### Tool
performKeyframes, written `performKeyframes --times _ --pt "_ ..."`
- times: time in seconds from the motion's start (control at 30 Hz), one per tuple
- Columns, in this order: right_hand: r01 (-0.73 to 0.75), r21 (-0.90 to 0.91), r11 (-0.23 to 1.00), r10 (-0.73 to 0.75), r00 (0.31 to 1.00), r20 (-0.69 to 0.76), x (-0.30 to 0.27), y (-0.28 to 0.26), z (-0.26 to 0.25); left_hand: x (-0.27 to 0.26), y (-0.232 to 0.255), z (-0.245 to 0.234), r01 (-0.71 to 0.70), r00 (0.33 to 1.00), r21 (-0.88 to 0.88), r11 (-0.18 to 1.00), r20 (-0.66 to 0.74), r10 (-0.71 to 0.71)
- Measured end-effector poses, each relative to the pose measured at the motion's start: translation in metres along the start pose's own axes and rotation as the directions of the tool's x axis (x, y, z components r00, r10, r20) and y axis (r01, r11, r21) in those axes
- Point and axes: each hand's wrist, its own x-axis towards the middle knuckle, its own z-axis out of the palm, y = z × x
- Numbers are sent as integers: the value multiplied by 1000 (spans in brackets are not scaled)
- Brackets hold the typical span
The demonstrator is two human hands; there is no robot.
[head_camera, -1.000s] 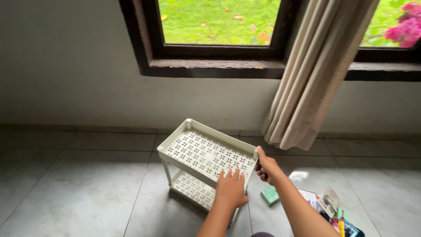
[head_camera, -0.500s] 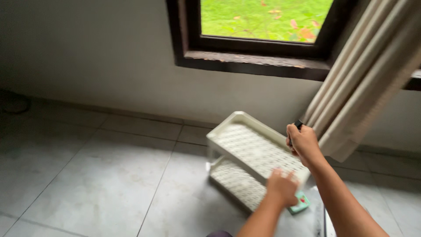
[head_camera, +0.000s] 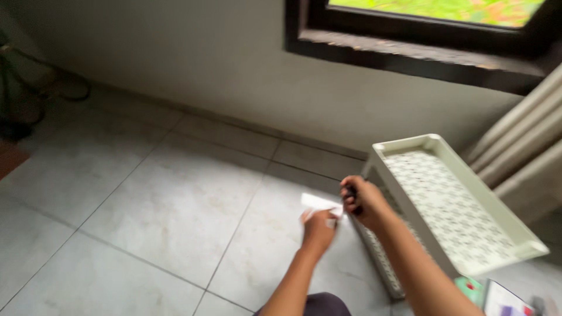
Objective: The person disassembles a white plastic two-tier rack by removing items from the top shelf, detaching the shelves from the vertical supports, and separating the components. The person then places the disassembled parts on the floor.
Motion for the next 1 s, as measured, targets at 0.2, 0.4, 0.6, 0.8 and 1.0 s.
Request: performKeyframes --times 0.2,0.4,0.6,0.8,1.0 --pt "-432 -20 902 430 902 -44 99 192 51 -28 -151 -17 643 388 -761 -92 427 -817" --pt "-548 39 835 544 835 87 114 305 99 -78 -251 15 165 433 -986 -27 97 -896" --pt "-625 -48 779 627 772 103 117 309 108 -91 -290 -15 376 398 -923 84 79 -914" --pt "-558 -49 829 552 799 237 104 285 99 -95 -307 -16 428 492 -892 143 97 -865" --pt "438 -660 610 -450 877 166 81 184 76 -75 -295 -4 432 480 -793 429 -201 -854"
